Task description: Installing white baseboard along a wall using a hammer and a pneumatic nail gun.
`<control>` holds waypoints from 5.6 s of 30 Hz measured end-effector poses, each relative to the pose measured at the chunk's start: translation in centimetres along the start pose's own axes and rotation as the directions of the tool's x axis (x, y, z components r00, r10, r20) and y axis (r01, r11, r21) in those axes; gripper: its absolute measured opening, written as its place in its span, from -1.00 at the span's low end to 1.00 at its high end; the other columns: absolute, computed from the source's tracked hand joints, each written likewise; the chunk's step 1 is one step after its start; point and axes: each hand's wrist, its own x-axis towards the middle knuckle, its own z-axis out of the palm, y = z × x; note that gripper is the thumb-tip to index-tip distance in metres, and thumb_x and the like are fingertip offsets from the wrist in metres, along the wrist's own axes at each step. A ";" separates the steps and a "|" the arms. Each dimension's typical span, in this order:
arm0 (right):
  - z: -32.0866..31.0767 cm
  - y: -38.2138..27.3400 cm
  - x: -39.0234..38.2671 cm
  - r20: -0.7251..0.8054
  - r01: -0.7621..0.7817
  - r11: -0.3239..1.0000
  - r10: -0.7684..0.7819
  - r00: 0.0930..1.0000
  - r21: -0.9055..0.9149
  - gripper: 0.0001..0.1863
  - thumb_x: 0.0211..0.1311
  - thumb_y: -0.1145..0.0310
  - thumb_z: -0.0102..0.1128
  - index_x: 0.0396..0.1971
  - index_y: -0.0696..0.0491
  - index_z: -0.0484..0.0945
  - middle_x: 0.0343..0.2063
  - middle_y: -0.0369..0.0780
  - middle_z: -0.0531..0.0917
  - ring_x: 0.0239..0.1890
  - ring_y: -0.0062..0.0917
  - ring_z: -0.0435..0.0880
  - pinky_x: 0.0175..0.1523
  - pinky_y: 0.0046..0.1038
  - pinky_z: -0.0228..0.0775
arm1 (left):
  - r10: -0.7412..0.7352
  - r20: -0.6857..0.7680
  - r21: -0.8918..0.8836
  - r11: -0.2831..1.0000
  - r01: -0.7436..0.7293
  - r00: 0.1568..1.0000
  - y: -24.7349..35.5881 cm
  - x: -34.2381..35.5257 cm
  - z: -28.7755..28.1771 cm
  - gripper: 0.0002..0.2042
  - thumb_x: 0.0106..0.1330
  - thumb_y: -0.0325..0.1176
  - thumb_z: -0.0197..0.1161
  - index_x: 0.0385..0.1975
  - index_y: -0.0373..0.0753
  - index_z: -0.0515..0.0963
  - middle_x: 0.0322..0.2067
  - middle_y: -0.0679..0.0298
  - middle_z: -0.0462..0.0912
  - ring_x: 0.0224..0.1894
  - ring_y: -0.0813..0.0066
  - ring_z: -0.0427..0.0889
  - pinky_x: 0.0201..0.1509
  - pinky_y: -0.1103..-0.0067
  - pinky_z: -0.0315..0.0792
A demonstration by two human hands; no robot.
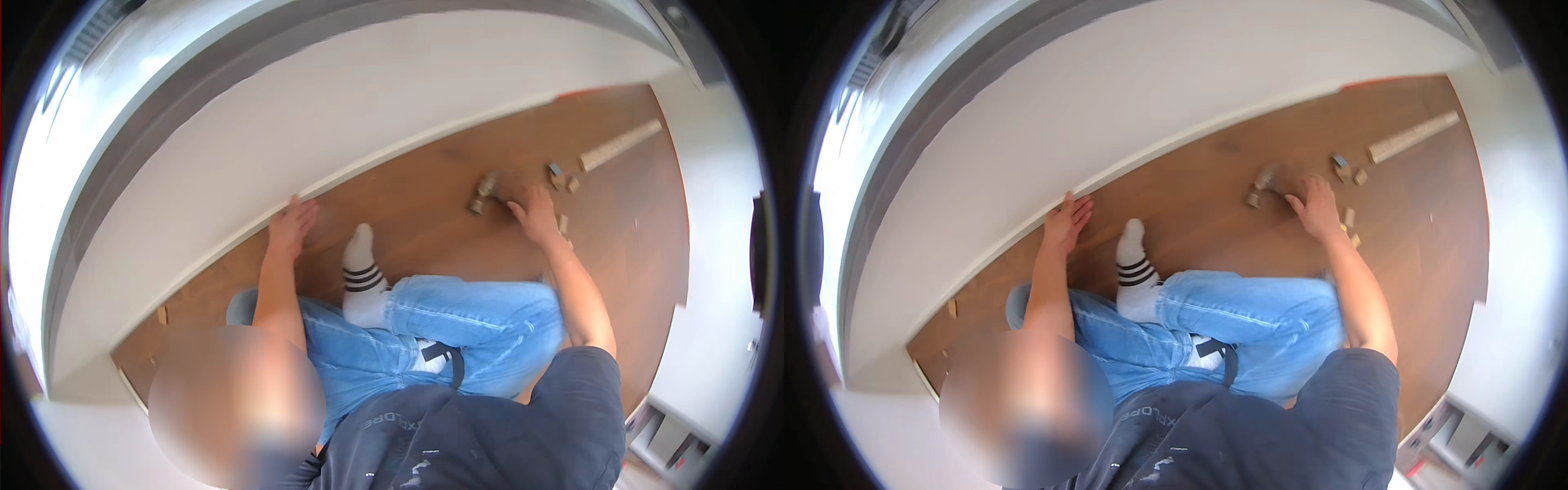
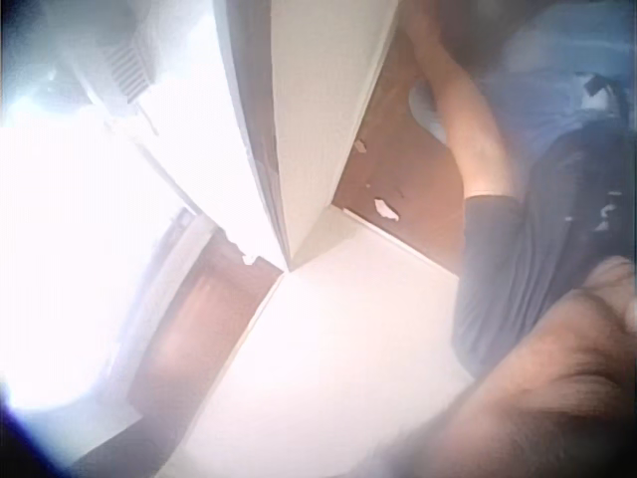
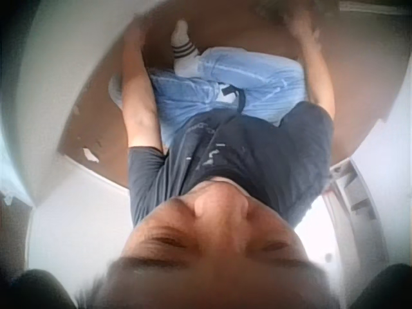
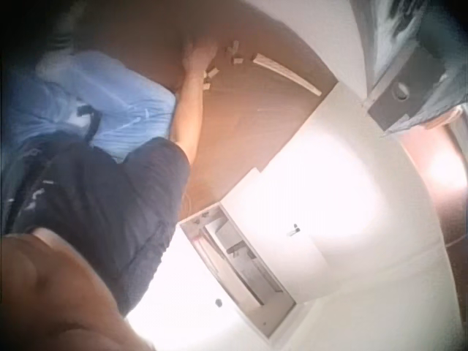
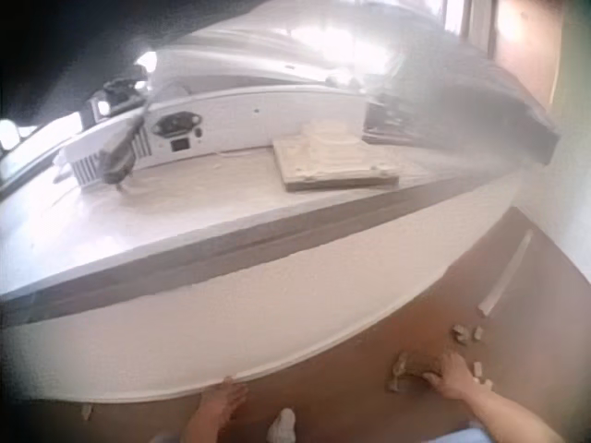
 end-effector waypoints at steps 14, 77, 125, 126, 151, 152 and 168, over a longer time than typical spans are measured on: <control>3.4 -10.4 -29.8 0.894 -0.411 -0.794 0.383 0.233 0.447 -0.46 0.47 0.10 0.06 0.25 0.18 0.45 0.17 0.04 0.58 0.27 -0.18 0.54 0.30 -0.16 0.48 | 0.048 0.167 0.084 0.994 -0.062 0.985 0.3 7.0 -10.1 -0.56 0.58 -0.16 0.04 0.27 -0.35 0.41 0.24 -0.01 0.52 0.30 0.09 0.49 0.44 0.25 0.37; 10.7 -34.5 5.1 -0.135 0.127 0.337 -0.001 0.991 0.933 -0.43 0.04 0.43 0.43 0.14 0.05 0.56 -0.02 -0.12 0.69 0.19 -0.09 0.56 0.45 -0.06 0.23 | 0.095 0.167 -0.139 0.988 -0.072 0.981 -0.2 2.4 -0.8 -0.45 0.59 0.08 -0.05 0.11 -0.38 0.51 0.00 0.11 0.68 0.03 0.30 0.66 0.16 0.39 0.56; 10.0 -34.7 4.3 -0.013 -0.008 0.335 0.058 0.998 0.942 -0.30 -0.10 0.51 0.43 0.19 -0.04 0.55 0.09 -0.17 0.65 0.32 0.00 0.41 0.39 -0.12 0.33 | 0.188 0.217 0.082 0.974 -0.210 0.958 0.4 0.7 3.1 -0.38 0.57 0.23 -0.15 0.18 -0.21 0.52 0.07 0.32 0.57 0.11 0.48 0.51 0.23 0.49 0.38; 10.0 -34.7 4.3 -0.029 0.006 0.335 0.065 0.997 0.942 -0.30 -0.11 0.51 0.43 0.19 -0.04 0.56 0.08 -0.17 0.66 0.32 0.00 0.42 0.39 -0.12 0.33 | 0.164 0.192 0.065 0.982 -0.179 0.968 0.3 0.8 2.9 -0.38 0.57 0.24 -0.15 0.18 -0.21 0.51 0.07 0.32 0.56 0.11 0.48 0.50 0.24 0.50 0.37; 11.4 -34.8 3.7 -0.091 0.059 0.403 0.059 0.994 0.913 -0.38 -0.01 0.36 0.47 0.16 -0.01 0.57 0.12 -0.19 0.63 0.32 -0.04 0.42 0.42 -0.13 0.27 | 0.234 0.349 -0.281 0.950 -0.136 0.907 -1.1 4.0 0.3 -0.50 0.56 0.03 0.01 0.15 -0.33 0.50 0.11 0.09 0.61 0.21 0.23 0.54 0.34 0.37 0.42; 11.3 -34.7 3.7 -0.080 0.040 0.390 0.088 0.993 0.920 -0.36 0.00 0.36 0.47 0.19 -0.01 0.54 0.15 -0.19 0.61 0.33 -0.06 0.42 0.43 -0.13 0.27 | 0.289 0.381 -0.236 0.949 -0.210 0.878 -1.8 4.6 0.0 -0.54 0.55 -0.04 0.04 0.12 -0.35 0.50 0.11 0.05 0.61 0.18 0.20 0.57 0.31 0.34 0.45; -12.2 -11.6 -20.7 -0.064 0.000 0.080 0.794 0.604 0.997 -0.29 0.37 0.45 0.15 0.48 0.05 0.13 0.35 -0.14 0.40 0.41 -0.30 0.33 0.49 -0.23 0.15 | 0.121 -0.091 -0.334 0.931 -0.145 0.988 -0.2 3.7 3.9 -0.56 0.65 -0.07 -0.17 0.21 -0.35 0.28 -0.02 0.02 0.66 0.00 0.21 0.68 0.09 0.36 0.61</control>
